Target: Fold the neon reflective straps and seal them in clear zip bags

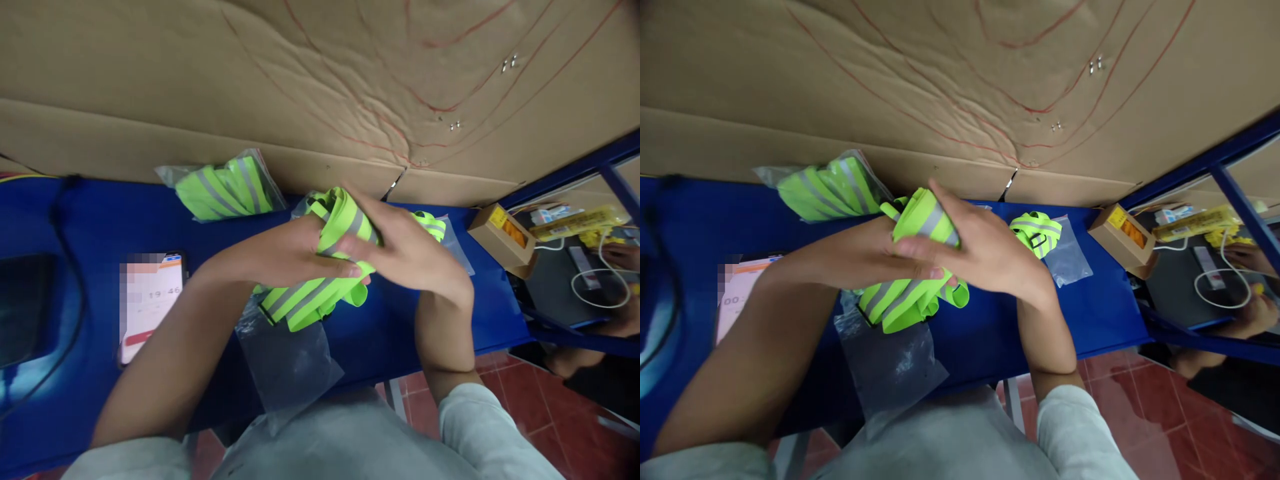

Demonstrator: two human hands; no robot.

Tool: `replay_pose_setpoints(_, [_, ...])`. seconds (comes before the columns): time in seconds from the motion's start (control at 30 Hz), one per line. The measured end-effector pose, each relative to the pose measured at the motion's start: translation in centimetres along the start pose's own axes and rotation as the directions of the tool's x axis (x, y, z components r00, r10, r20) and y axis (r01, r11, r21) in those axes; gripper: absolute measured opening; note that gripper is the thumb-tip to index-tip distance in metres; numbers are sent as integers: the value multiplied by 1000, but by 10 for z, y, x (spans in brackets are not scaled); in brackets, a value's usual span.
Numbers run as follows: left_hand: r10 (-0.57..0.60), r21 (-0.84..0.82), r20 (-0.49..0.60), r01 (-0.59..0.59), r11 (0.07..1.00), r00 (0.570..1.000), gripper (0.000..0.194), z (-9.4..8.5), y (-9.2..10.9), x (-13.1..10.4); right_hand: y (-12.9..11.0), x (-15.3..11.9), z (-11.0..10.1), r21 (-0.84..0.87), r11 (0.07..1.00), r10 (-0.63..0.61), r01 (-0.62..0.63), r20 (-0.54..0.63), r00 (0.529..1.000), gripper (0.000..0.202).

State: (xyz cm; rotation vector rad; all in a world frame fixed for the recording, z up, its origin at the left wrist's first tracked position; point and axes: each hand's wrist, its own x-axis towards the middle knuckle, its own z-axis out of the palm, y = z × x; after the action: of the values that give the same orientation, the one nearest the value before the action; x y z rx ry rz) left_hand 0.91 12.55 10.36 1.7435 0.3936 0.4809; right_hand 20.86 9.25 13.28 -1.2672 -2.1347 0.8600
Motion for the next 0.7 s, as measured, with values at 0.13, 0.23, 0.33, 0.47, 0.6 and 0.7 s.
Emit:
replay_pose_setpoints(0.13, [-37, -104, -164, 20, 994, 986, 19, 4, -4, 5, 4, 5, 7, -13, 1000, -18, 18, -44, 999, 77])
replay_pose_setpoints(0.23, [-169, -405, -142, 99, 909, 975, 18, 9, -9, 7, 7, 12, 6, 22, 999, -43, 46, -129, 991, 56])
replay_pose_setpoints(0.33, [-200, -552, 19, 177, 815, 980, 28, 13, -14, 8, 0, 9, -5, 77, 997, 9, 11, -253, 967, 40])
replay_pose_setpoints(0.47, [-166, -440, 181, 230, 868, 969, 26, 11, -14, 10, -8, -5, -20, 169, 986, 66, -8, -343, 937, 27])
replay_pose_setpoints(0.6, [-134, -171, 86, 147, 974, 987, 16, 5, -6, 8, 1, -8, -23, 363, 927, 191, -92, -247, 950, 36])
replay_pose_setpoints(0.7, [-105, -120, 81, 114, 986, 991, 14, 2, 0, 5, 11, -1, -20, 578, 802, 207, -147, -40, 977, 31])
